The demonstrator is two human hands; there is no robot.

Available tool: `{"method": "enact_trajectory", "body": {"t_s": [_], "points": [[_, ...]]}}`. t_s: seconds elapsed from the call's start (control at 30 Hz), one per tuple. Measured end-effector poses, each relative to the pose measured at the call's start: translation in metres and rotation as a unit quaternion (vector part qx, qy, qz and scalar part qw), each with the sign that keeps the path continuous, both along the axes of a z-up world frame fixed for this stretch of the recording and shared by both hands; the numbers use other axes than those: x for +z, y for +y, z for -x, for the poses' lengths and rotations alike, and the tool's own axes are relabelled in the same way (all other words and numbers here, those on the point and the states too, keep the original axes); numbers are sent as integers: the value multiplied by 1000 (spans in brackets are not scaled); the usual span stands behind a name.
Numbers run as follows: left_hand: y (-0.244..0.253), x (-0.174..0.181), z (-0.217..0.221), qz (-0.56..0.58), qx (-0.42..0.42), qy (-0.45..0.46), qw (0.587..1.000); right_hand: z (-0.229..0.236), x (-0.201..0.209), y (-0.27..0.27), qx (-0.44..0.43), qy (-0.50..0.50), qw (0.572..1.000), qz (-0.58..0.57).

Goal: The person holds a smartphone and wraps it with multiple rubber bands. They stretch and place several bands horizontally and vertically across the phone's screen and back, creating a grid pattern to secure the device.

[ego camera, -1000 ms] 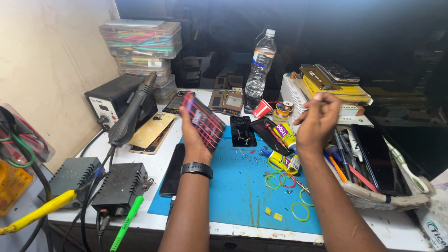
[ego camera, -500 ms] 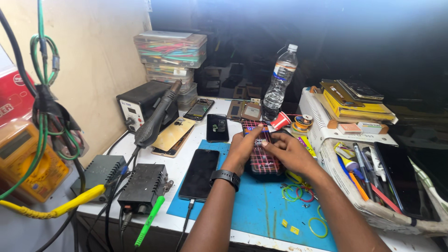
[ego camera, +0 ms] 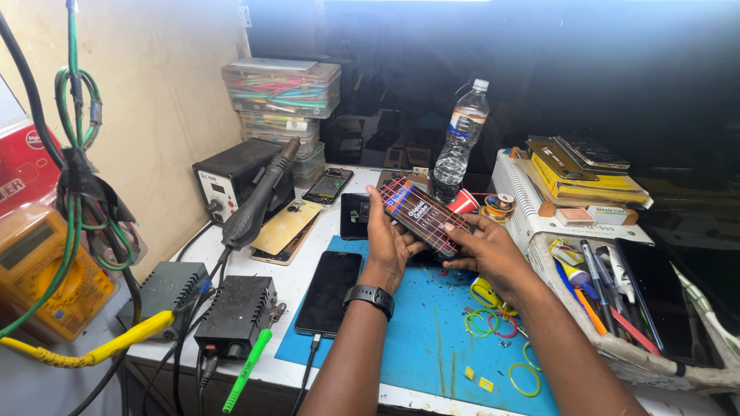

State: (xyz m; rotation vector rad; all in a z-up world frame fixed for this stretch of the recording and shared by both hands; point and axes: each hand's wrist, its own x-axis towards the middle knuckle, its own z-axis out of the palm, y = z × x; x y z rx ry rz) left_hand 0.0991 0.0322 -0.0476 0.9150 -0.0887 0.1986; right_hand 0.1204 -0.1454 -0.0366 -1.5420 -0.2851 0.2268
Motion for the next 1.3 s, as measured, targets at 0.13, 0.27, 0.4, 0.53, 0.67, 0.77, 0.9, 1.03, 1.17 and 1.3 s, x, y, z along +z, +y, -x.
{"method": "enact_trajectory", "body": {"t_s": [0.13, 0.27, 0.4, 0.53, 0.67, 0.77, 0.9, 1.03, 1.17, 1.3], "points": [[1, -5, -4, -19, -26, -7, 999, -8, -5, -7, -14, 13, 997, -71], [3, -8, -5, -68, -66, -11, 995, -25, -14, -18, -38, 32, 985, -165], [6, -6, -5, -53, -92, -25, 994, -39, -19, -25, -30, 95, 958, -270], [11, -9, -6, -1, -55, -11, 998, -38, -17, -27, 5, 70, 940, -334], [15, -11, -5, 40, -45, -22, 998, -24, -5, -28, -15, 36, 945, -326], [13, -9, -1, 30, -86, -17, 996, -13, 5, -27, -20, -5, 949, -316], [7, -1, 11, -15, -294, -26, 955, -5, 13, -27, -49, -5, 951, -304], [-2, 2, 24, -6, -449, -31, 893, -2, 9, -23, -18, -57, 987, -146], [-8, -2, 23, -50, -452, 17, 891, -2, 4, -15, -20, -117, 991, -55], [-8, -6, 13, -74, -413, 35, 907, 1, 8, -14, -129, -188, 973, -23]]}}
